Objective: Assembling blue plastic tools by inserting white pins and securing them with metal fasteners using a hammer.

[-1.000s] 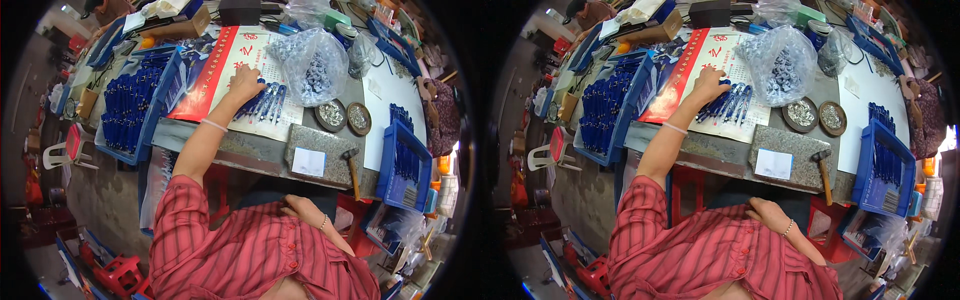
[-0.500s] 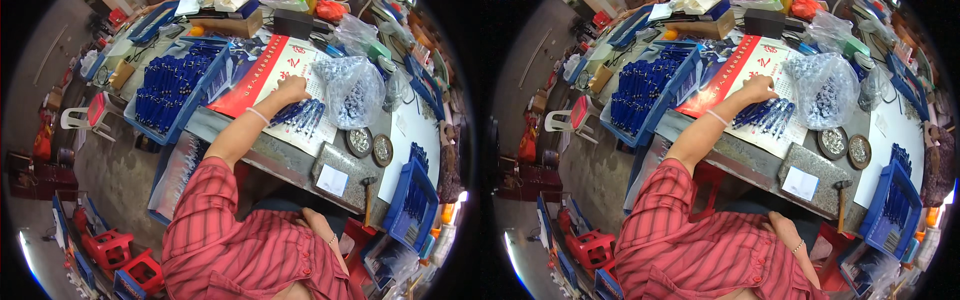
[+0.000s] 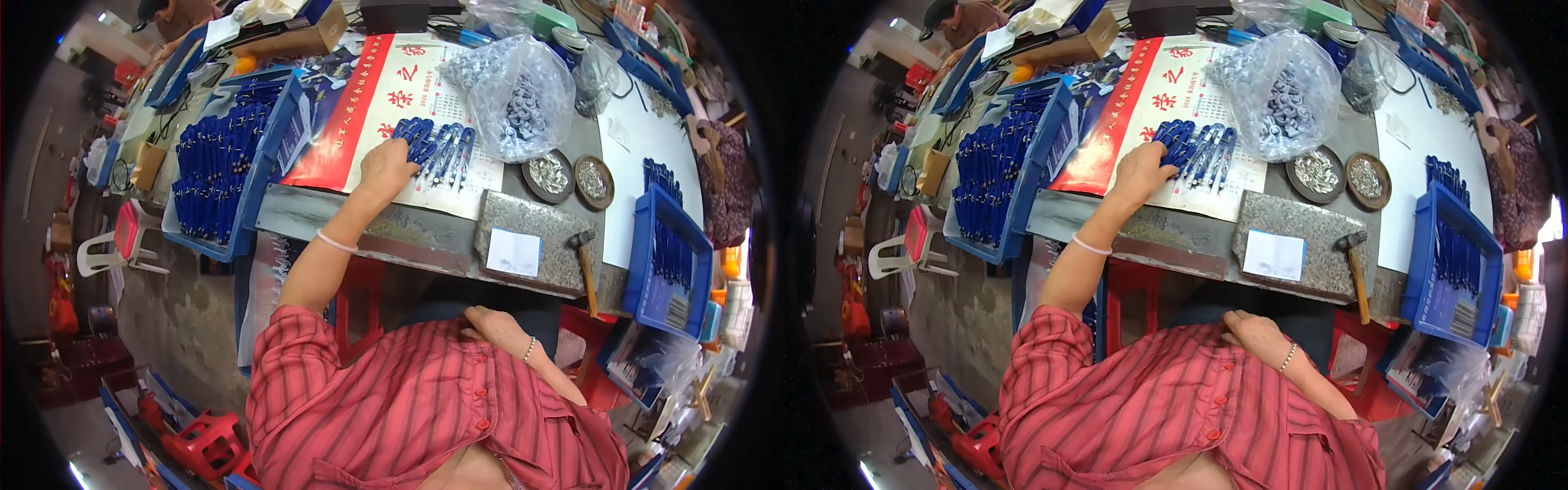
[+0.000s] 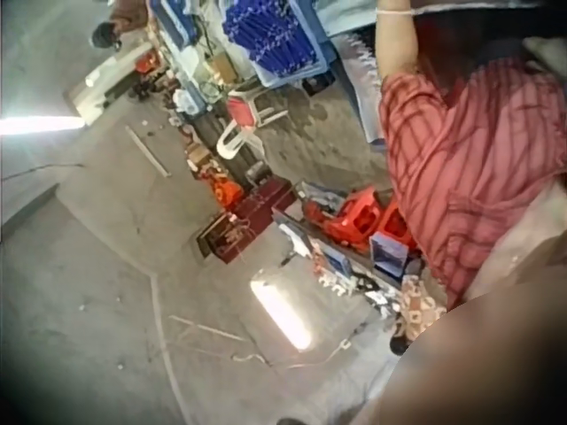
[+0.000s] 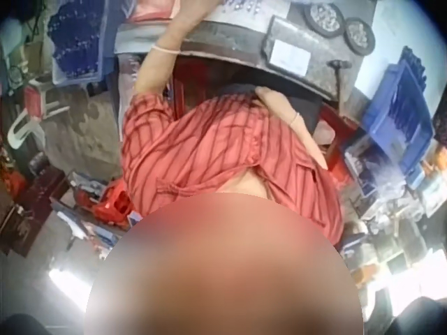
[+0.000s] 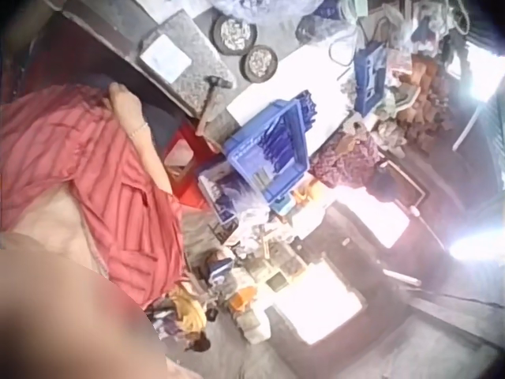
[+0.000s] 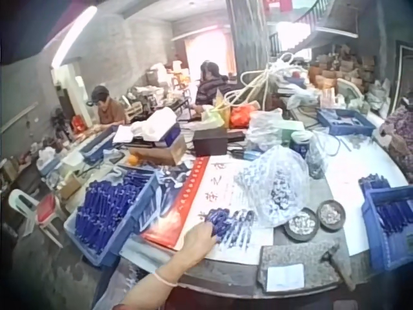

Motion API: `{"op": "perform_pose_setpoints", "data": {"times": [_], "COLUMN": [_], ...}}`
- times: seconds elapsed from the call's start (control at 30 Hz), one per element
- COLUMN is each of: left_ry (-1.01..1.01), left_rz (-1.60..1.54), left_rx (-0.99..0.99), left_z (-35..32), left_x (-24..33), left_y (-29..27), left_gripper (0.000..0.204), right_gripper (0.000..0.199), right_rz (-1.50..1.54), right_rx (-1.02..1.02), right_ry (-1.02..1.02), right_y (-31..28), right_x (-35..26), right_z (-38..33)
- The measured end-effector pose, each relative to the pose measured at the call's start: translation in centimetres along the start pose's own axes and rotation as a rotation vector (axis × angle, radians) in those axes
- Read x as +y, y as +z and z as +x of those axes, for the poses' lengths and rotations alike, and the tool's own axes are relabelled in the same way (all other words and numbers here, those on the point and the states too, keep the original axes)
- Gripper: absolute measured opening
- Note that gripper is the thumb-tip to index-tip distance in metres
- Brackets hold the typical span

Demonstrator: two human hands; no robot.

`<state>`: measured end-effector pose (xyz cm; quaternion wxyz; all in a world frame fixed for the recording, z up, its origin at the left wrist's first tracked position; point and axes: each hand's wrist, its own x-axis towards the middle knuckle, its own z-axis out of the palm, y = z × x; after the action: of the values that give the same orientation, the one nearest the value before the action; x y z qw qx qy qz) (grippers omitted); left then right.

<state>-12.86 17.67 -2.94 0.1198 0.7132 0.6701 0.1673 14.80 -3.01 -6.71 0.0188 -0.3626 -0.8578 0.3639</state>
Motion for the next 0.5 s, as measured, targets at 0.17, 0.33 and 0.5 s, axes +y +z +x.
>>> {"op": "perform_pose_setpoints", "data": {"times": [0.17,0.33,0.5], "left_ry": [0.022,0.036,0.073], "left_rz": [0.030,0.096,0.009], "left_rx": [-0.012,-0.061,-0.041], "left_z": [1.2,1.8,1.8], "left_x": [0.2,0.3,-0.3], "left_y": [0.0,-0.2,-0.2], "left_gripper": [0.027,0.026,0.023], "right_gripper": [0.025,0.029,0.031], "right_rz": [-0.004,-0.010,-0.045], "right_rx": [0.018,0.022,-0.006], "right_ry": [0.026,0.086,0.067], "right_y": [-0.9,-0.7,-0.5], "right_x": [-0.4,-0.2,-0.4], "right_z": [-0.6,-1.0,-0.7]}}
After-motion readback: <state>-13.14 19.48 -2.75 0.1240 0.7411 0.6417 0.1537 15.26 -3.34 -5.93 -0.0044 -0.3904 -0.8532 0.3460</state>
